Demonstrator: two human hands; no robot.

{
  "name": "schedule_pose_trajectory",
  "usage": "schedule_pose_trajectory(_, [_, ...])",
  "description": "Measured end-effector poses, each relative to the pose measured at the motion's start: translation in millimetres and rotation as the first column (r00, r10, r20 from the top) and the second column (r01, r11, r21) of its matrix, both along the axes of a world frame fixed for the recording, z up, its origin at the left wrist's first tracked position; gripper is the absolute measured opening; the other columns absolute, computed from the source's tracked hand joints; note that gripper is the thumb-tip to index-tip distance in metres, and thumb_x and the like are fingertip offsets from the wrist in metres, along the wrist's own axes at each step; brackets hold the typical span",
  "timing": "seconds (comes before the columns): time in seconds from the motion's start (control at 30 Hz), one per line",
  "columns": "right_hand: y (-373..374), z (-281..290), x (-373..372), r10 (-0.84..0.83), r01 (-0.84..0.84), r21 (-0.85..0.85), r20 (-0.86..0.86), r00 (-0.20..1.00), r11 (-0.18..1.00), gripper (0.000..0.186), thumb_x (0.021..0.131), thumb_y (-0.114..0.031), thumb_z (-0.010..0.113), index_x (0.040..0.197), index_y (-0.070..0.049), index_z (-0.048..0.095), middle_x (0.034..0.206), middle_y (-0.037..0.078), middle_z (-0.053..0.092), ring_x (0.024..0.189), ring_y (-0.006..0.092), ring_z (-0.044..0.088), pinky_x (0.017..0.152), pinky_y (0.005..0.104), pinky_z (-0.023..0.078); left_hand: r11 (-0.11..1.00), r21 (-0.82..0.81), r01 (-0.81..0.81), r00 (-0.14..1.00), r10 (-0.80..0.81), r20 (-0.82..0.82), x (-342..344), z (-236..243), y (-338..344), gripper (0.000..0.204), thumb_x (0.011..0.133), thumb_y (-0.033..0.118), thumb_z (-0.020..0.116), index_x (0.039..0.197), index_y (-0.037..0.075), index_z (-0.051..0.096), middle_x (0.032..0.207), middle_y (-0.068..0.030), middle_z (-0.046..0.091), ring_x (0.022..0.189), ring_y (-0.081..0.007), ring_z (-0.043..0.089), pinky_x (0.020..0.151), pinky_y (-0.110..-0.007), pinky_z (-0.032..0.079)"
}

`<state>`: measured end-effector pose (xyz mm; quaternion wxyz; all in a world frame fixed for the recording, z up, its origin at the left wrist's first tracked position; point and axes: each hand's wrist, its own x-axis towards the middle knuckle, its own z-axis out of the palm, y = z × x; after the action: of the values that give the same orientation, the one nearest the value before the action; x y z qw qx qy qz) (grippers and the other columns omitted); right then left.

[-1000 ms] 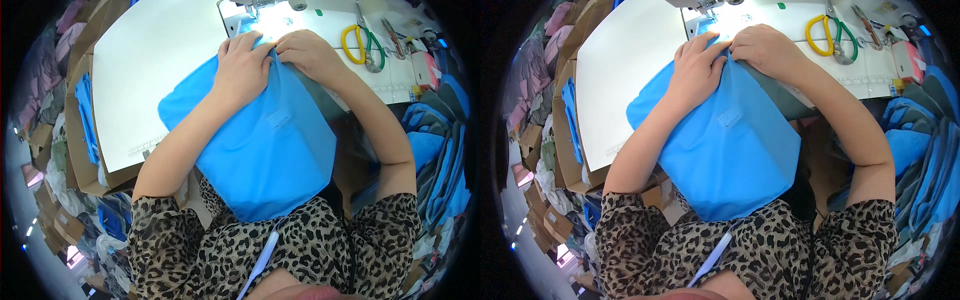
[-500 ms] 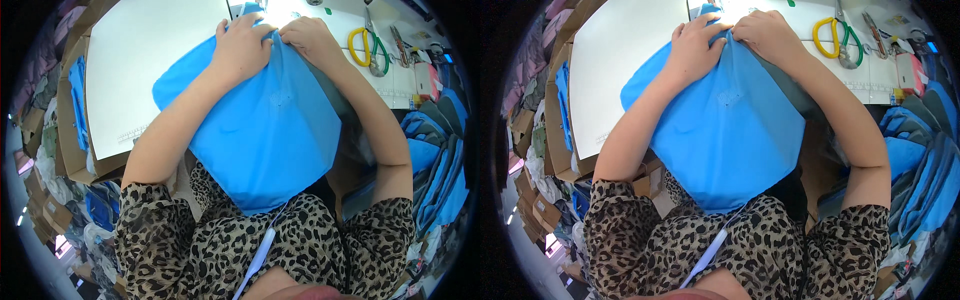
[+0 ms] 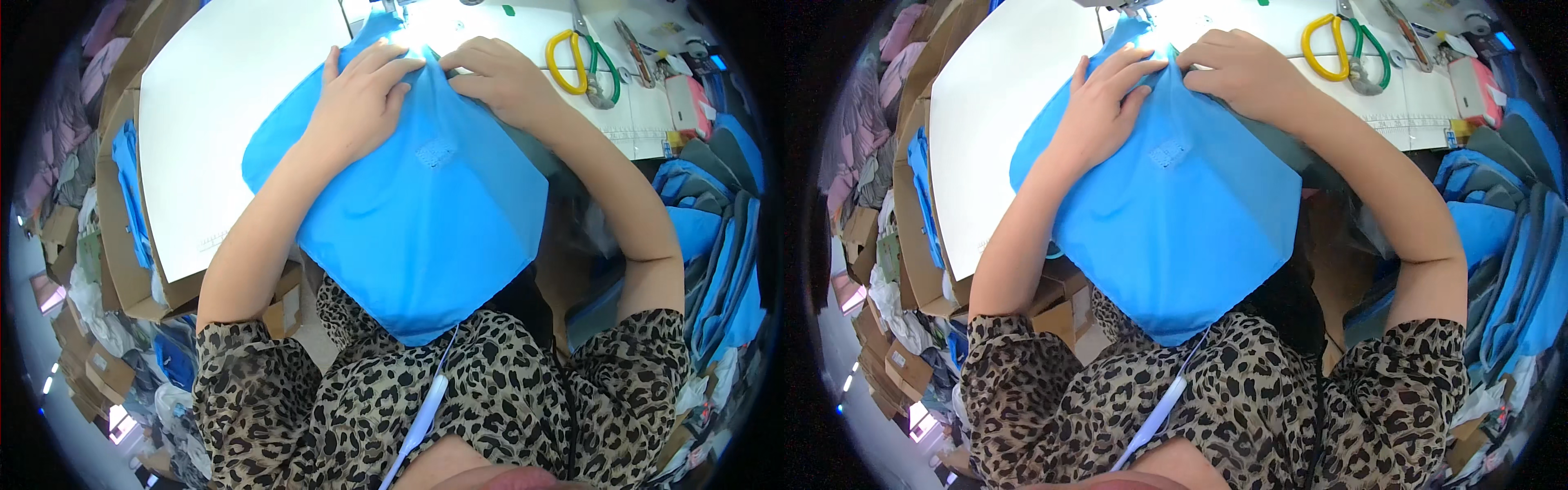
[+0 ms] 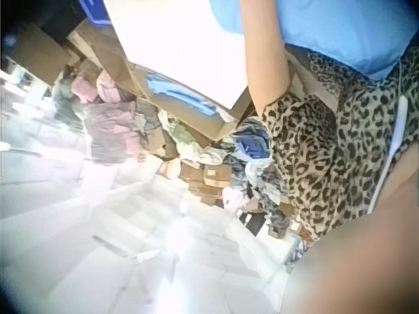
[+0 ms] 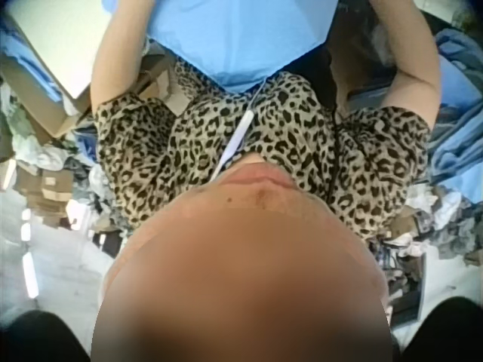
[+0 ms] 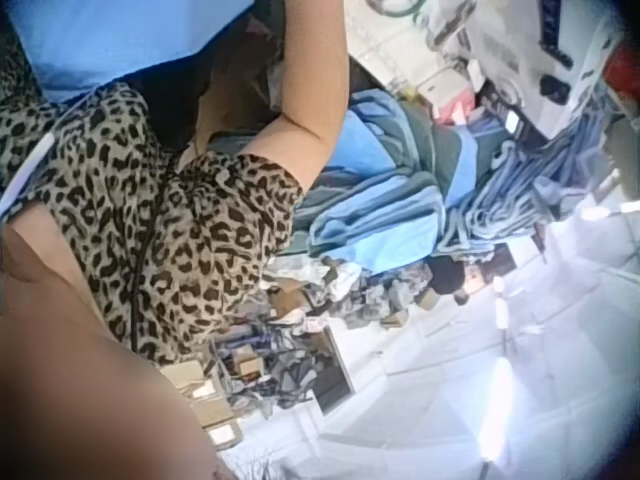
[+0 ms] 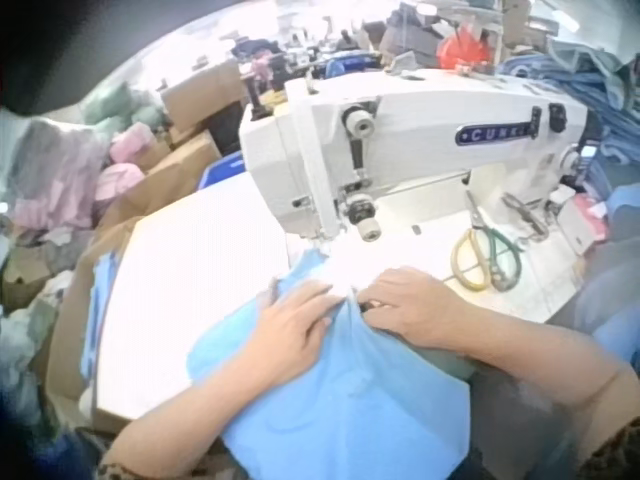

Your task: Sewing pieces of leather/fabric together using an industrial sewing machine to construct bags.

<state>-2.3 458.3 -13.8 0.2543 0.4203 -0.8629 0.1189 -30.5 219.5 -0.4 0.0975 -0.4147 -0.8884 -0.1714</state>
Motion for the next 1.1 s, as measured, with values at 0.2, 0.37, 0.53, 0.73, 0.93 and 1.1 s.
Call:
schedule_pose_trajectory(0.2, [-1,-9,-4,-0.042,0.042,-0.086,0.005,0.999,0.995,0.013,0.078,-0.009,0.062,0.091,-0.012,0.065,0.104,0.000,0.063,0.101,0.0191,0.057,0.087,0.0336,0.046,1.000,0.009,-0.019,1.000,0.019,0.024,1,2,1,0.032,0.093,0.015,0.053,0.124,0.020,0.061,0.129,-0.0028,0.056,0.128,-0.0225,0.048,0.111,-0.063,0.021])
schedule_pose_trajectory(0.37, [0,-10,-7,-0.011,0.019,-0.103,0.071,0.997,0.995,0.011,0.079,-0.009,0.061,0.089,-0.012,0.063,0.103,-0.002,0.063,0.102,0.0183,0.057,0.090,0.0337,0.045,0.999,0.019,-0.047,0.999,0.047,-0.004,2,0,6,0.032,0.092,0.019,0.055,0.122,0.021,0.062,0.129,-0.0053,0.056,0.127,-0.0239,0.049,0.109,-0.064,0.022])
schedule_pose_trajectory(0.53, [-1,-12,-8,-0.025,0.031,-0.089,0.076,0.997,0.996,0.011,0.079,-0.008,0.061,0.089,-0.012,0.063,0.102,-0.002,0.063,0.103,0.0182,0.057,0.090,0.0341,0.044,0.996,0.027,-0.090,0.995,0.091,-0.044,5,-2,11,0.031,0.089,0.022,0.056,0.119,0.021,0.065,0.128,-0.0070,0.056,0.125,-0.0250,0.050,0.108,-0.066,0.022])
schedule_pose_trajectory(0.73, [-4,-9,-9,-0.098,0.104,-0.054,0.101,0.990,0.993,0.010,0.080,-0.009,0.061,0.089,-0.013,0.063,0.099,-0.002,0.063,0.099,0.0190,0.058,0.086,0.0354,0.045,0.994,0.048,-0.100,0.994,0.102,-0.039,2,-4,13,0.032,0.086,0.020,0.055,0.116,0.021,0.067,0.126,-0.0076,0.058,0.125,-0.0258,0.050,0.108,-0.067,0.021])
schedule_pose_trajectory(0.93, [-13,-20,-25,-0.232,0.236,-0.012,0.135,0.963,0.972,0.012,0.081,-0.011,0.061,0.092,-0.012,0.064,0.102,0.000,0.064,0.099,0.0222,0.058,0.087,0.0371,0.045,0.986,-0.089,-0.139,0.990,0.138,-0.009,-21,-1,14,0.035,0.090,0.024,0.055,0.125,0.023,0.061,0.137,-0.0061,0.053,0.130,-0.0246,0.046,0.112,-0.063,0.016])
schedule_pose_trajectory(1.1, [-16,-14,-16,-0.253,0.258,-0.038,0.094,0.963,0.965,0.012,0.082,-0.011,0.059,0.091,-0.012,0.066,0.104,0.000,0.065,0.099,0.0210,0.059,0.085,0.0346,0.047,0.990,-0.081,-0.114,0.991,0.109,-0.073,-17,-5,11,0.034,0.091,0.020,0.054,0.125,0.020,0.061,0.134,-0.0064,0.054,0.128,-0.0256,0.048,0.112,-0.060,0.020])
